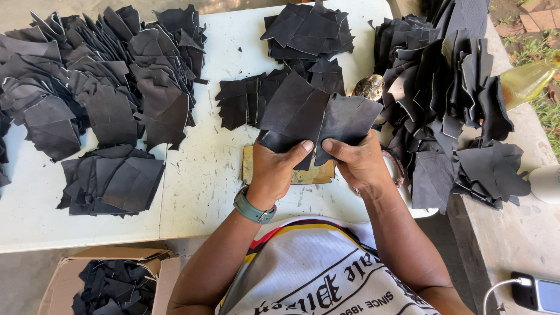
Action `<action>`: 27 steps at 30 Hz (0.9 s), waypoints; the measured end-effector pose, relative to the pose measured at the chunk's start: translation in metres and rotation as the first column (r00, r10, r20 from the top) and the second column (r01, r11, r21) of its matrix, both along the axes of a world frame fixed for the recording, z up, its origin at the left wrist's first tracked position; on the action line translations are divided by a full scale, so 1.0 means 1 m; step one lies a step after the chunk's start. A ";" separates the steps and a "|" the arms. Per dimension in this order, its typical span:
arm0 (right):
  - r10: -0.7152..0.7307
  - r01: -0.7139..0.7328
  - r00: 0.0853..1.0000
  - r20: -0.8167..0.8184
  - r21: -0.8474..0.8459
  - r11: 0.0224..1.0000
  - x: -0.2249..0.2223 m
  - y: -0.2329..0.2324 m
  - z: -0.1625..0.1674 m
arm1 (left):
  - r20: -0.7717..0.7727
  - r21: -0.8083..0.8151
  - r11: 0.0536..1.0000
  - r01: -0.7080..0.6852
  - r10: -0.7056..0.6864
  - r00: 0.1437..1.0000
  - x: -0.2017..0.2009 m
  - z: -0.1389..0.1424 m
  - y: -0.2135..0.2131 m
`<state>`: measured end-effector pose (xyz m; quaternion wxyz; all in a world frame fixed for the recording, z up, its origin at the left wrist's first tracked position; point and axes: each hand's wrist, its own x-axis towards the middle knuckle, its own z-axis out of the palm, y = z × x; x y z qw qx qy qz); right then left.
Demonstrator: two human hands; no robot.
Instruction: The person aligns two black material pieces on a white table, marks them with a pencil, and cuts them with scissors. The person repeats this process for multiple pieces, stacking the cut pieces on the table.
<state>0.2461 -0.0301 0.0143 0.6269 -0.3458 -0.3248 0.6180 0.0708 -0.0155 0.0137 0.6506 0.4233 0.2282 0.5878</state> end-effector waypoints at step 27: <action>0.203 -0.204 0.979 -0.021 -0.024 0.979 0.003 0.010 0.001 | -0.112 0.034 0.989 0.144 -0.139 0.984 -0.035 0.000 0.016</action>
